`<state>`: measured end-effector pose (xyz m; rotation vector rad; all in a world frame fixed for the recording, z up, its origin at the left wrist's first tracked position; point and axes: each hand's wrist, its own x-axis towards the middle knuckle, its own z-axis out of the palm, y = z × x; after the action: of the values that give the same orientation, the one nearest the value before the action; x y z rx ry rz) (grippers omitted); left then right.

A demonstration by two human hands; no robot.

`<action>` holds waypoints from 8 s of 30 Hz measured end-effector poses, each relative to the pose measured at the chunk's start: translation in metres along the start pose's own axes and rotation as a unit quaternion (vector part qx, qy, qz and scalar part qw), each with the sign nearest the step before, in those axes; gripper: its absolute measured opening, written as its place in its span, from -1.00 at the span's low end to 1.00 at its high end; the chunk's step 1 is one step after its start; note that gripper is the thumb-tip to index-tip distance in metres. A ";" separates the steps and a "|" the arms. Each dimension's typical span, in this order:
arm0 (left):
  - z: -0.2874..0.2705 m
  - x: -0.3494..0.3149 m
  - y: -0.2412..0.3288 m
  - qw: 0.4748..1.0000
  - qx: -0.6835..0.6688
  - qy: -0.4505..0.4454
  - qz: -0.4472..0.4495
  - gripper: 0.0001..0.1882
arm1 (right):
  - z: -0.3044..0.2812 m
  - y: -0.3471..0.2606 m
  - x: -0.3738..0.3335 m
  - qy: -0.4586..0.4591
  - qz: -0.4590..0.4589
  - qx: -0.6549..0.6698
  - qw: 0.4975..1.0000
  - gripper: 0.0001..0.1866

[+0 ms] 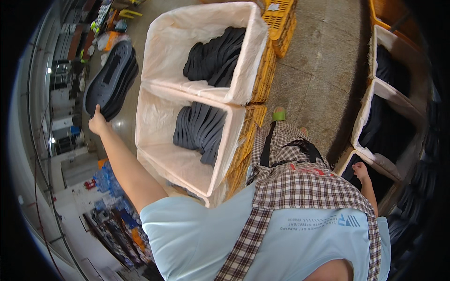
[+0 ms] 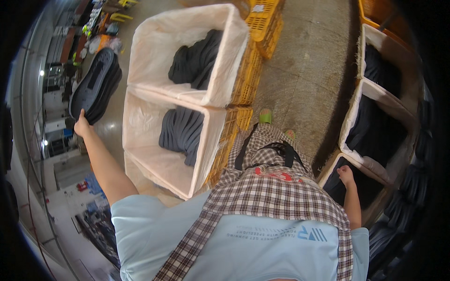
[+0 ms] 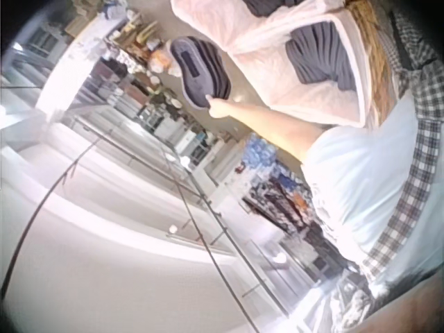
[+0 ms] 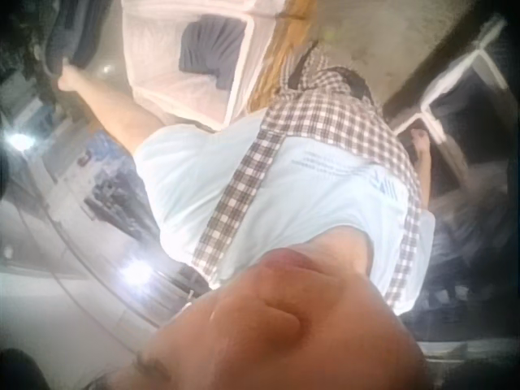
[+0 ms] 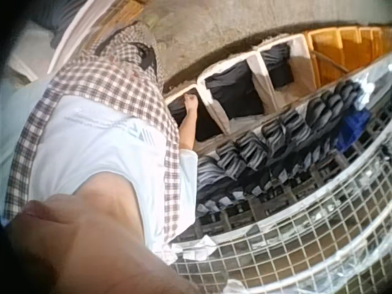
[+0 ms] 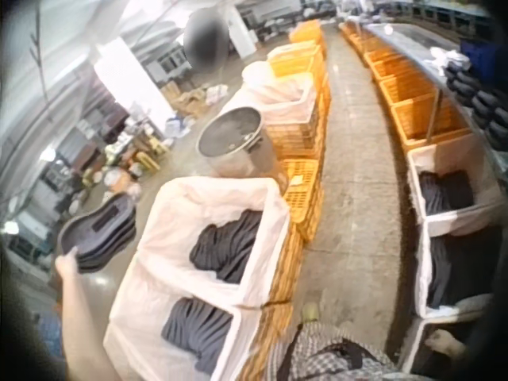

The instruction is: The person picks up stacks of gray and black slippers from a shelf, separates them, and places them into different bins. The person handles the slippers by hand, moving them from the shelf to the bins repeatedly.

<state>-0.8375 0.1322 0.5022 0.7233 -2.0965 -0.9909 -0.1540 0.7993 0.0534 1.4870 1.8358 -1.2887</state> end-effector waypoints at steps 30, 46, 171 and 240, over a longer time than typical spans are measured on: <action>0.210 -0.141 -0.386 0.698 0.224 -0.603 0.314 -0.13 | 0.270 -0.179 -0.221 -0.062 -0.125 -0.188 0.972 -0.62; 0.153 -0.141 -0.503 0.836 0.152 -0.507 0.145 0.02 | 0.302 -0.147 -0.198 -0.021 -0.093 -0.142 0.985 -0.63; -0.158 -0.580 -0.106 0.136 -0.317 -0.925 -0.156 -0.39 | 0.186 -0.098 -0.439 0.211 -0.427 0.310 0.822 -0.09; -0.243 -0.602 -0.187 0.139 -0.115 -0.954 -0.241 -0.36 | 0.168 0.165 -0.545 0.710 -0.145 0.227 0.651 -0.67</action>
<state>-0.2524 0.3585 0.2516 0.3690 0.7205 1.0704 0.1388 0.3755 0.3486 3.1414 2.7823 -0.5168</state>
